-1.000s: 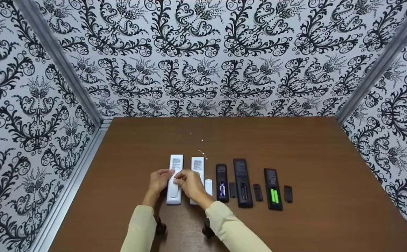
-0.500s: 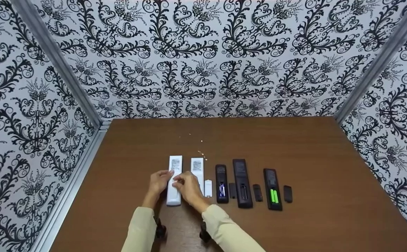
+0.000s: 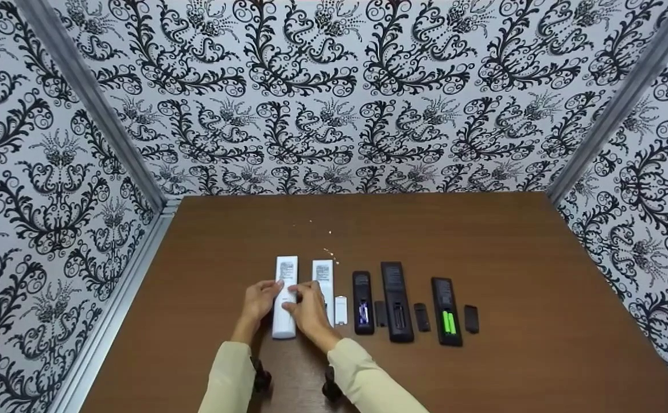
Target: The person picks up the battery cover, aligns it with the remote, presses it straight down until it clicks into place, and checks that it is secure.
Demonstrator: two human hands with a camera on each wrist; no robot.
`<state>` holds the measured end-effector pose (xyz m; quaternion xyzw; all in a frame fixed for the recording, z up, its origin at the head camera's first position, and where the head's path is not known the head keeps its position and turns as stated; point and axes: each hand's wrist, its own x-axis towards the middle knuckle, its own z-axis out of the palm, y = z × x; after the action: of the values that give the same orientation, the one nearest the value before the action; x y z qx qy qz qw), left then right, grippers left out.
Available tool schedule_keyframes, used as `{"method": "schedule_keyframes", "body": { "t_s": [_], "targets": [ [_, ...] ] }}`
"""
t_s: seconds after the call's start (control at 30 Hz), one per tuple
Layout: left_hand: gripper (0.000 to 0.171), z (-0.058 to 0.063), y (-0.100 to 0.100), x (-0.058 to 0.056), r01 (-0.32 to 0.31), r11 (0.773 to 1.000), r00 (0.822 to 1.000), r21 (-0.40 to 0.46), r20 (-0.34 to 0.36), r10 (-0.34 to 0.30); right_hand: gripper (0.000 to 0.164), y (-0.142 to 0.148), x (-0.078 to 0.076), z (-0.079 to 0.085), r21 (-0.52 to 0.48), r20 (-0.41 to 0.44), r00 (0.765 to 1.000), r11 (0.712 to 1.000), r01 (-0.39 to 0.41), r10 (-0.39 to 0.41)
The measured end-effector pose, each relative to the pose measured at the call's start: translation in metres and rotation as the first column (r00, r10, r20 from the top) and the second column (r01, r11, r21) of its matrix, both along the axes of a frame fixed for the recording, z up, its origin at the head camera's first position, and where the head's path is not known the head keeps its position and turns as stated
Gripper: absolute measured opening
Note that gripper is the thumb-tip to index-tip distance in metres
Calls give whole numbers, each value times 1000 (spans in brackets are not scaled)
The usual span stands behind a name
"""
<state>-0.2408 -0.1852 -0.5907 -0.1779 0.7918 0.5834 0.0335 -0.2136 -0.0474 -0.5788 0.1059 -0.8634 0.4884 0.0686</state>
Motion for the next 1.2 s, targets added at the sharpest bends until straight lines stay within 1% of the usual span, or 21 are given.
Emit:
{"method": "schedule_keyframes", "body": {
  "t_s": [0.1,0.17,0.3,0.4,0.53,0.63,0.87,1.07,1.13,1.2],
  "targets": [
    [48,0,-1,0,13,1000,1000,13,17,-13,46,-2,-1,1,5,43,999,1000,22,-22],
    [48,1,-1,0,18,1000,1000,11,25,-18,52,-3,-2,2,7,70,997,1000,21,-21],
    [48,1,0,1,14,1000,999,0,32,-14,55,-4,-2,3,-11,120,993,1000,12,-11],
    [47,0,0,1,7,1000,1000,-2,26,-7,54,-5,-2,3,-34,133,991,999,19,-14],
    [46,0,1,0,3,1000,1000,-5,11,-3,53,-7,-1,2,-40,131,990,998,46,-40],
    [47,-1,1,1,0,1000,1000,-11,13,0,52,-8,0,2,-38,130,990,997,62,-57],
    [49,0,1,5,3,1000,1000,-28,10,-3,48,-9,3,0,-63,137,989,996,59,-50],
    [44,0,3,5,-26,1000,998,-14,-51,26,43,-8,3,0,5,67,997,999,44,-44],
    [42,0,5,5,-39,999,997,-6,-74,38,41,-8,4,1,20,61,998,999,31,-32],
    [40,0,7,4,-47,999,994,-4,-100,46,44,-9,4,2,35,77,997,999,10,-12]
  ]
}}
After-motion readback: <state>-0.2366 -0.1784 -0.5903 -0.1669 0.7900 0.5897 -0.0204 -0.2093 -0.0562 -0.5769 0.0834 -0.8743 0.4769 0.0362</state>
